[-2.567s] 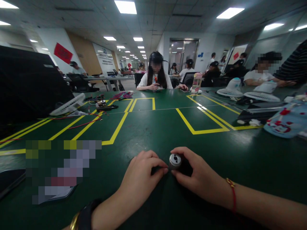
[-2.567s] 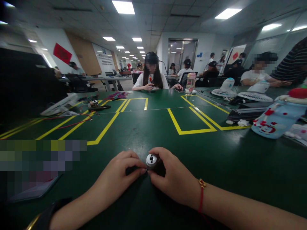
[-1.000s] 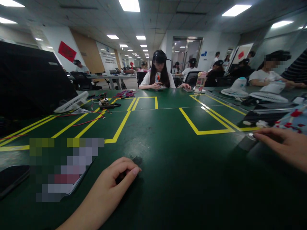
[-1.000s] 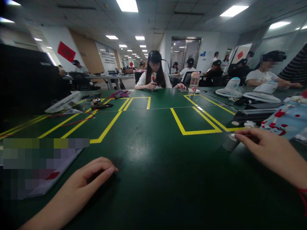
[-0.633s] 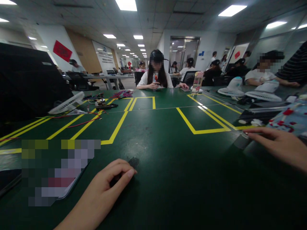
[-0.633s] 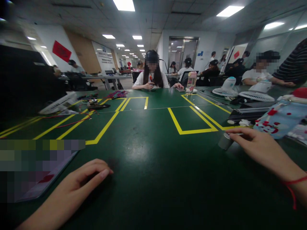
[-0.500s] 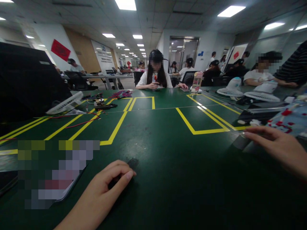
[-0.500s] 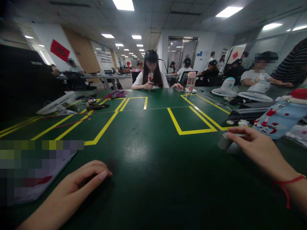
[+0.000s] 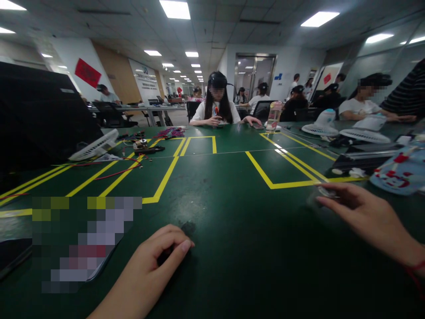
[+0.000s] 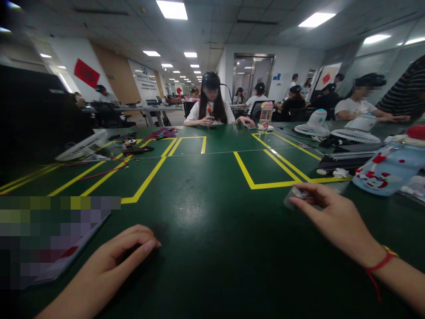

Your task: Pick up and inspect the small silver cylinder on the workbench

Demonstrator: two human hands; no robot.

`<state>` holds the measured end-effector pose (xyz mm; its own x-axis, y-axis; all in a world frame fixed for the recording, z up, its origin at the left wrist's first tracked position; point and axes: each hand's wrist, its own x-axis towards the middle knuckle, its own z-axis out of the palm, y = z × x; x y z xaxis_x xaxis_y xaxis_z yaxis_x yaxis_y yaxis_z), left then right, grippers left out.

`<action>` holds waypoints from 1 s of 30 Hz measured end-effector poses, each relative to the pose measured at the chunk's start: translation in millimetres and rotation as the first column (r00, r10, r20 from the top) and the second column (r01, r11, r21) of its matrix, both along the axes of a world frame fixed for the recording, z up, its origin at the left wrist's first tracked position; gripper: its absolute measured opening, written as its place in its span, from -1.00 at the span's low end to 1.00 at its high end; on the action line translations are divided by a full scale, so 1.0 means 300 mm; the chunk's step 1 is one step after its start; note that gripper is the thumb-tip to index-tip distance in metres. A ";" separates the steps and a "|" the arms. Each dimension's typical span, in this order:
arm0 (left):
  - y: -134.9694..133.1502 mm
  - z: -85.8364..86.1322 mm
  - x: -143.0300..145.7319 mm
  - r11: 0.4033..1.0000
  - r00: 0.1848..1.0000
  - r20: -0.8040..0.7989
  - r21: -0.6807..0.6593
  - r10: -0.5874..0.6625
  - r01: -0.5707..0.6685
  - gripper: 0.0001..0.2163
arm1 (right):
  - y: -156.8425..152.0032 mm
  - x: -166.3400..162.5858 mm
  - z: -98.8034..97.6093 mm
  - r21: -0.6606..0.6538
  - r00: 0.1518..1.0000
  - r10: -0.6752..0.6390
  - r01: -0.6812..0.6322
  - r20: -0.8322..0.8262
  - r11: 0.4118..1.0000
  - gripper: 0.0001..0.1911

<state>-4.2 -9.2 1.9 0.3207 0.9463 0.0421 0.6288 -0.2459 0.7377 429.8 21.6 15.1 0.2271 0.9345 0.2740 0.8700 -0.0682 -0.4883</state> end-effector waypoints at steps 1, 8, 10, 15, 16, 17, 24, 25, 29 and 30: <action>0.001 0.000 0.003 1.000 1.000 0.000 0.006 -0.001 0.001 -0.75 | -0.010 -0.065 -0.005 0.025 0.992 0.120 -0.119 -0.029 0.993 -0.50; -0.009 0.005 -0.001 0.999 1.000 -0.017 0.025 0.022 -0.022 -0.77 | -0.050 -0.520 0.012 0.093 0.706 0.693 -0.687 -0.150 0.720 -0.61; -0.010 0.010 0.000 0.999 0.999 -0.030 0.022 0.026 -0.026 -0.77 | -0.046 -0.565 0.006 0.068 0.671 0.715 -0.718 -0.197 0.692 -0.65; 0.018 0.050 0.062 0.998 0.998 -0.036 0.047 0.046 -0.045 -0.83 | -0.032 -0.554 -0.046 0.054 0.649 0.684 -0.711 -0.334 0.701 -0.36; 0.028 0.064 0.087 0.997 0.999 -0.027 0.070 0.040 -0.038 -0.83 | -0.031 -0.549 -0.056 0.053 0.644 0.669 -0.705 -0.371 0.707 -0.32; 0.038 0.078 0.115 0.995 1.000 -0.014 0.103 0.011 -0.009 -0.82 | -0.031 -0.547 -0.063 0.050 0.637 0.656 -0.701 -0.404 0.711 -0.33; 0.094 0.150 0.250 0.969 0.992 0.021 0.216 -0.126 0.119 -0.85 | -0.032 -0.555 -0.071 0.077 0.591 0.656 -0.713 -0.470 0.697 -0.43; 0.098 0.154 0.249 0.969 0.994 0.036 0.227 -0.107 0.096 -0.85 | -0.032 -0.550 -0.068 0.074 0.597 0.661 -0.715 -0.454 0.696 -0.42; 0.103 0.136 0.221 0.973 0.996 0.080 0.229 -0.035 0.015 -0.88 | -0.038 -0.513 -0.057 0.040 0.664 0.658 -0.692 -0.356 0.720 -0.40; 0.103 0.121 0.216 0.977 0.997 0.066 0.210 -0.036 0.021 -0.88 | -0.040 -0.505 -0.055 0.036 0.679 0.651 -0.682 -0.339 0.730 -0.41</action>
<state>60.4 21.7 38.1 0.3367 0.9046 0.2614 0.5686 -0.4166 0.7093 278.5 9.8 -1.4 -0.4089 0.8870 0.2147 0.5049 0.4158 -0.7564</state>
